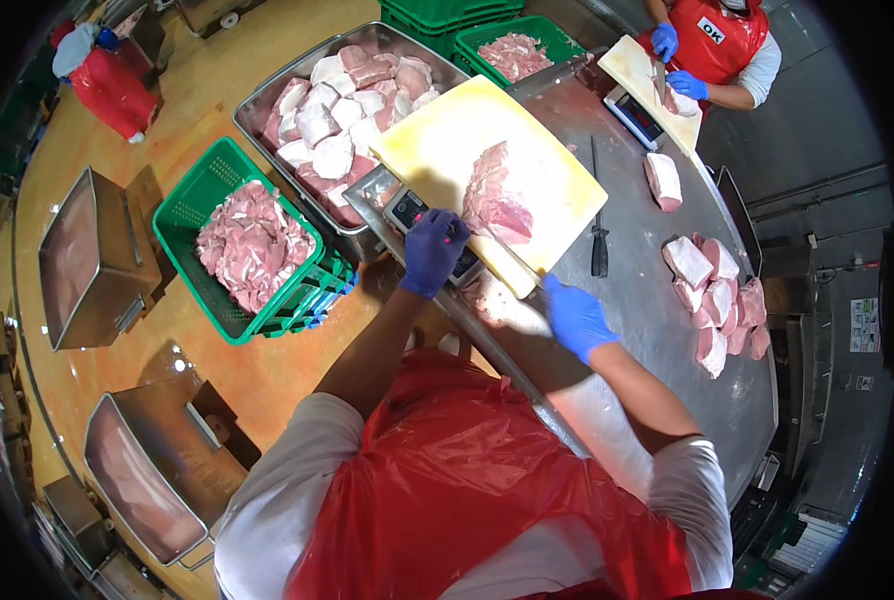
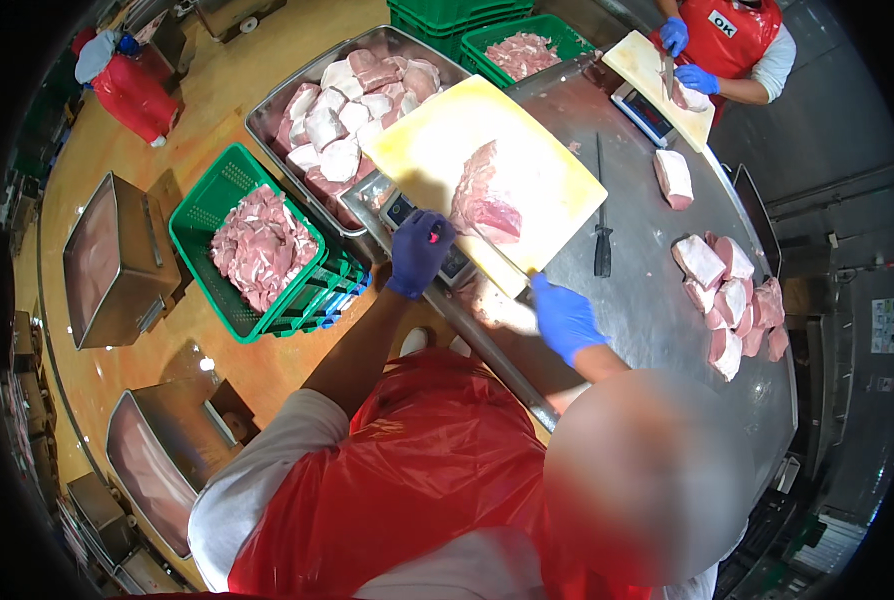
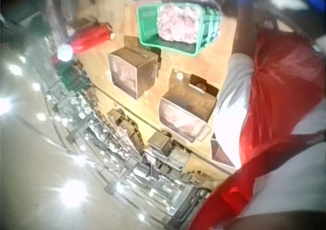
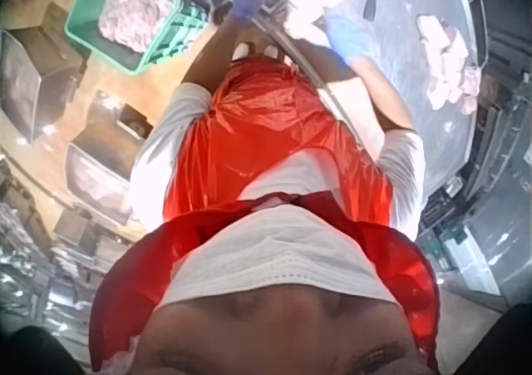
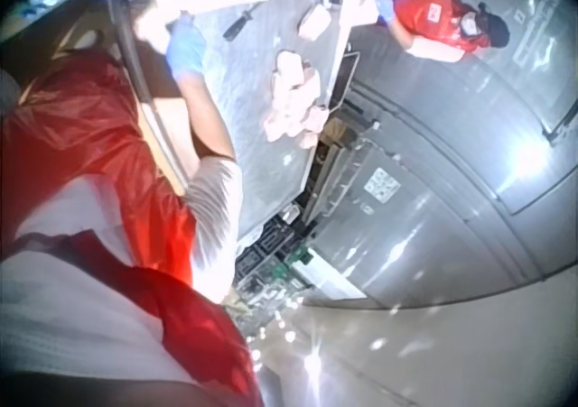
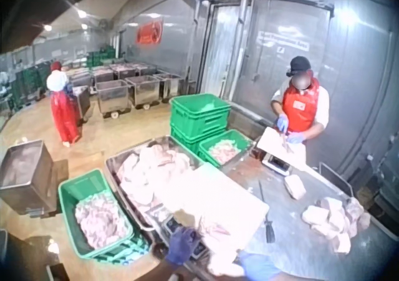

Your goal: The person cuts large pieces of raw meat into smaller portions using a knife on a cutting board. The cut pieces are placed into a green basket, and the process is repeated with multiple pieces of meat.

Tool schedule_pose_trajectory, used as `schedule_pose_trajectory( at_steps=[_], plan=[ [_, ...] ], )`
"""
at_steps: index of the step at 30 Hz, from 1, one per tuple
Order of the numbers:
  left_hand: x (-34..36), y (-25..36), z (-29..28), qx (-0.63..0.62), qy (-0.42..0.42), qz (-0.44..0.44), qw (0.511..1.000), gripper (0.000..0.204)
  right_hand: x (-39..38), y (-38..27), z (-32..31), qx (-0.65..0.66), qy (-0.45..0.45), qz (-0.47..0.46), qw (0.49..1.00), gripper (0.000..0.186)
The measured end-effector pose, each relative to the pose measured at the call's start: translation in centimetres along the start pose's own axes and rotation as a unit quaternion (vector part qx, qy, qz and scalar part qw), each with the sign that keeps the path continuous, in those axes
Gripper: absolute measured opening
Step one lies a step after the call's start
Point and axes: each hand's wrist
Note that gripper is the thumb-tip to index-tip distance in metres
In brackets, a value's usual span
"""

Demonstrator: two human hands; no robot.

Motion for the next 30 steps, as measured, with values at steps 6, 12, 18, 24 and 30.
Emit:
schedule_pose_trajectory(
  at_steps=[6,12,18,24,30],
  plan=[
    [0.6,0.2,0.1,-0.026,0.064,-0.095,0.993,0.015,-3.8,2.2,-3.7,-0.029,0.053,0.007,0.998,0.021],
    [1.5,1.7,0.8,0.024,-0.042,-0.024,0.999,0.022,3.9,-5.2,-2.2,0.108,0.169,0.016,0.980,0.024],
    [0.9,1.2,-0.4,-0.014,0.010,-0.062,0.998,0.016,7.5,-6.1,0.1,0.041,0.110,-0.032,0.993,0.023],
    [0.2,-9.3,-9.6,0.063,0.256,-0.065,0.962,0.009,-3.2,2.4,-1.3,-0.019,0.011,0.011,1.000,0.018],
    [1.2,-21.9,-24.1,0.419,-0.163,-0.240,0.860,0.033,-7.5,6.3,0.0,0.239,0.213,0.170,0.932,0.022]
  ],
)
Point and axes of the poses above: each hand's wrist, its own x-axis towards the middle knuckle, its own z-axis out of the palm, y = z × x, and after that the axes turned 4 degrees about y, right-handed
